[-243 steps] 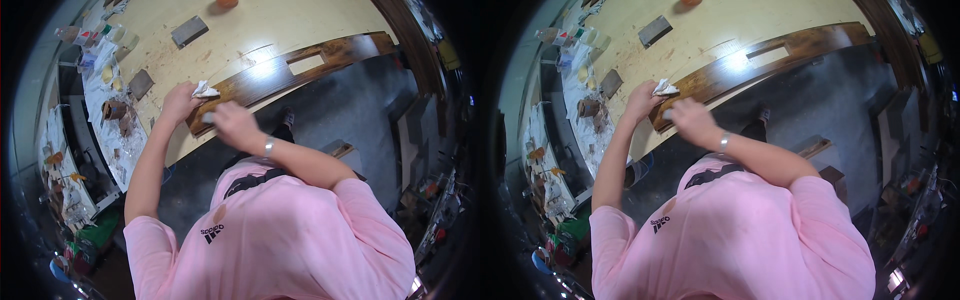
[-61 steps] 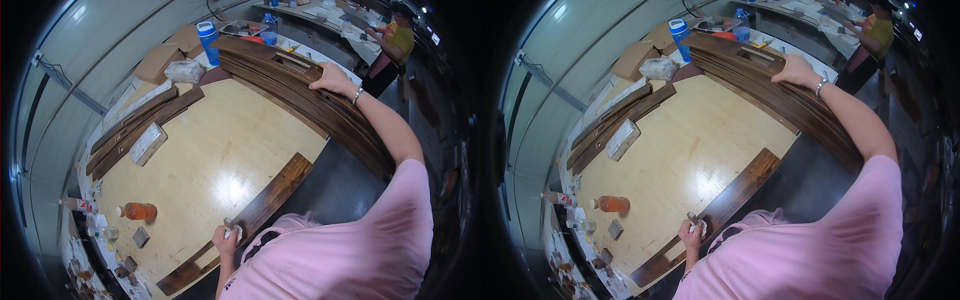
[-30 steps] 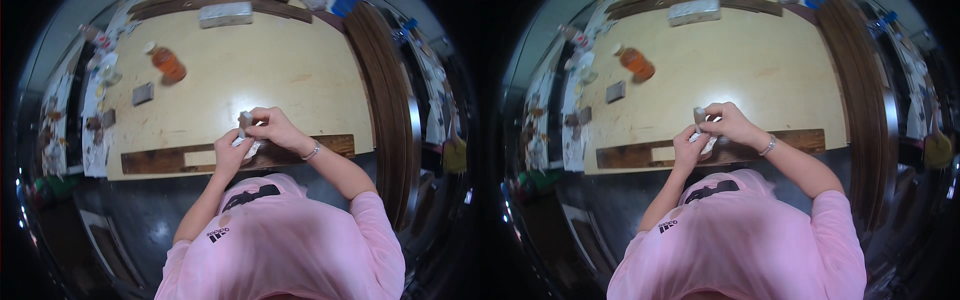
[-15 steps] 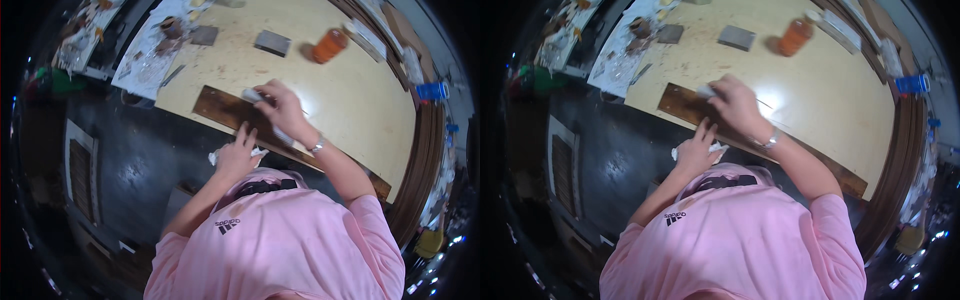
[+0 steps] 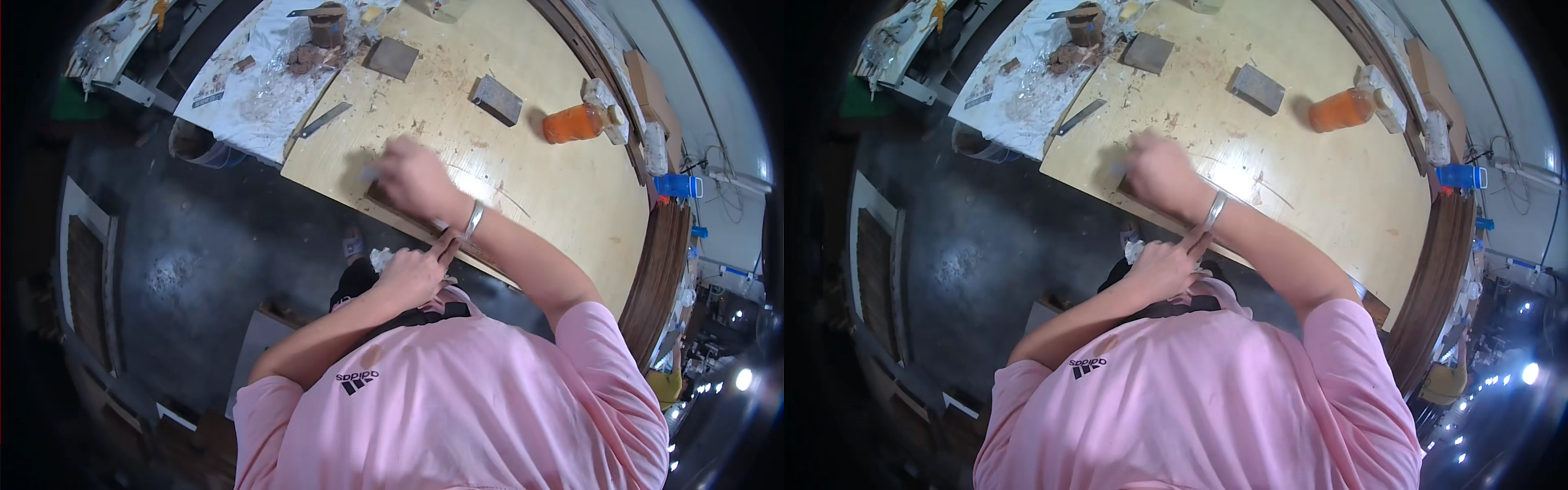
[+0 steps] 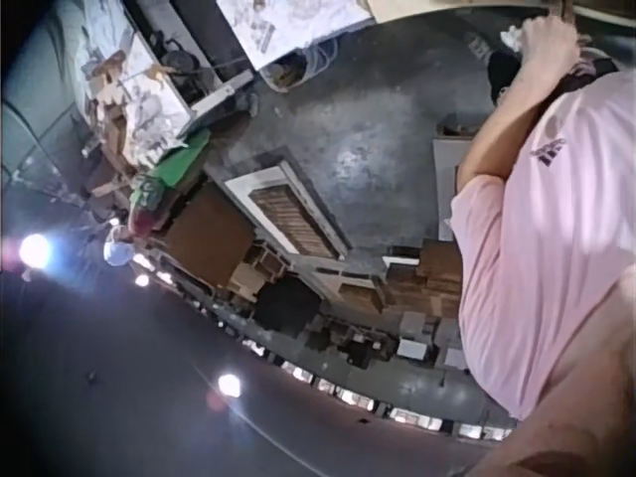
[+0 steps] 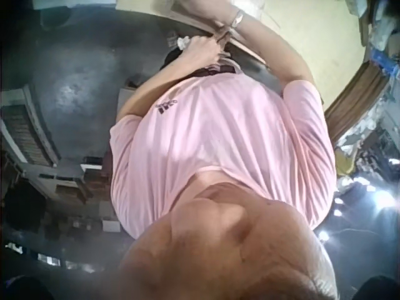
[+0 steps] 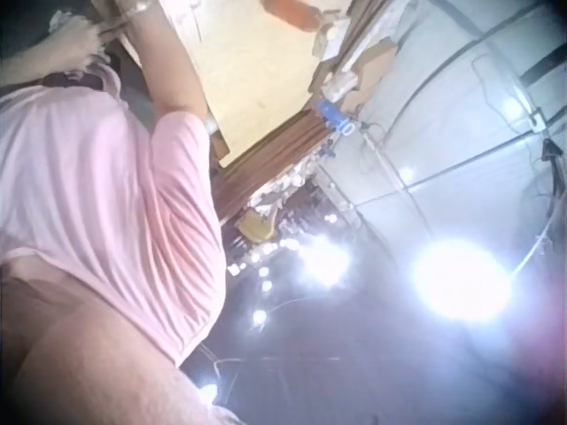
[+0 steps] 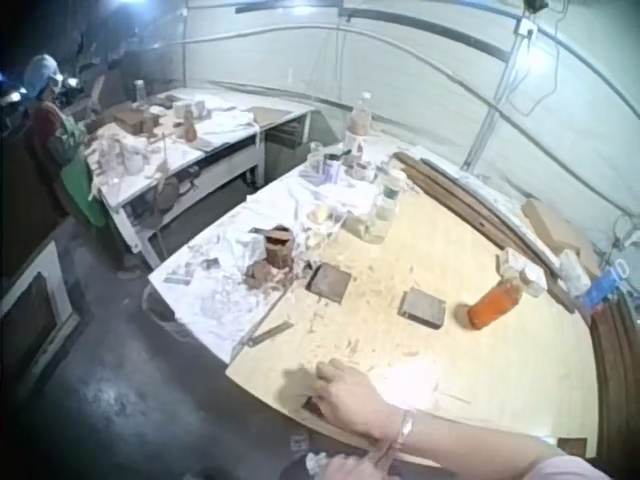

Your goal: The person sands a wooden plank with a block, wipes the surface with a cloth, and applies liquid from a bottle to the cloth while working at a bench.

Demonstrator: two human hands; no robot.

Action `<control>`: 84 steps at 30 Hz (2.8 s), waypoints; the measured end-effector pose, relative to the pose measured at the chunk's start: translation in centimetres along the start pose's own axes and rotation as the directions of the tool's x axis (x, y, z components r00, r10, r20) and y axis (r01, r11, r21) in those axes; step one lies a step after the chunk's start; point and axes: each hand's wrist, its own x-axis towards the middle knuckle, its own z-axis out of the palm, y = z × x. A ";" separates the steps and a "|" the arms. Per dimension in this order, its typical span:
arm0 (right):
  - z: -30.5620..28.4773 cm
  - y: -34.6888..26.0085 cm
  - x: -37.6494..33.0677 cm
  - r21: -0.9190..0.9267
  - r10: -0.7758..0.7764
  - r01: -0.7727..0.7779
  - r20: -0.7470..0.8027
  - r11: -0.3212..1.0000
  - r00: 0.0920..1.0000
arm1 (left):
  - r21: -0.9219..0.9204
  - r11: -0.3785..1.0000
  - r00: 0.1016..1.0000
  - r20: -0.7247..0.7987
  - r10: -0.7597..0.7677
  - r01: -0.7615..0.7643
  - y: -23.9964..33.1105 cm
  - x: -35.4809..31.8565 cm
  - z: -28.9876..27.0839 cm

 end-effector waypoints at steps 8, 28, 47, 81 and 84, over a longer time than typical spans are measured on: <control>-1.0 0.2 1.5 -0.110 0.352 -0.372 -0.161 0.922 0.922 | -0.051 0.996 0.997 -0.013 0.077 -0.078 -1.1 0.1 -0.5; -3.9 -1.5 -9.0 0.079 0.931 -0.959 -0.272 0.273 0.243 | -0.095 0.991 0.996 0.008 0.090 -0.089 -1.5 0.8 -1.7; -3.8 1.1 -27.6 0.200 0.839 -0.895 -0.474 0.398 0.267 | 0.144 0.933 0.926 -0.140 0.349 -0.330 5.8 14.0 0.0; -21.6 12.2 -76.4 0.147 0.653 -0.926 -0.670 -0.349 -0.353 | 0.380 0.913 0.959 -0.169 0.229 -0.151 5.5 14.4 3.9; -21.6 12.5 -78.0 0.404 0.745 -0.909 -0.575 -0.100 -0.337 | 0.399 0.908 0.965 -0.166 0.205 -0.125 5.4 14.3 4.0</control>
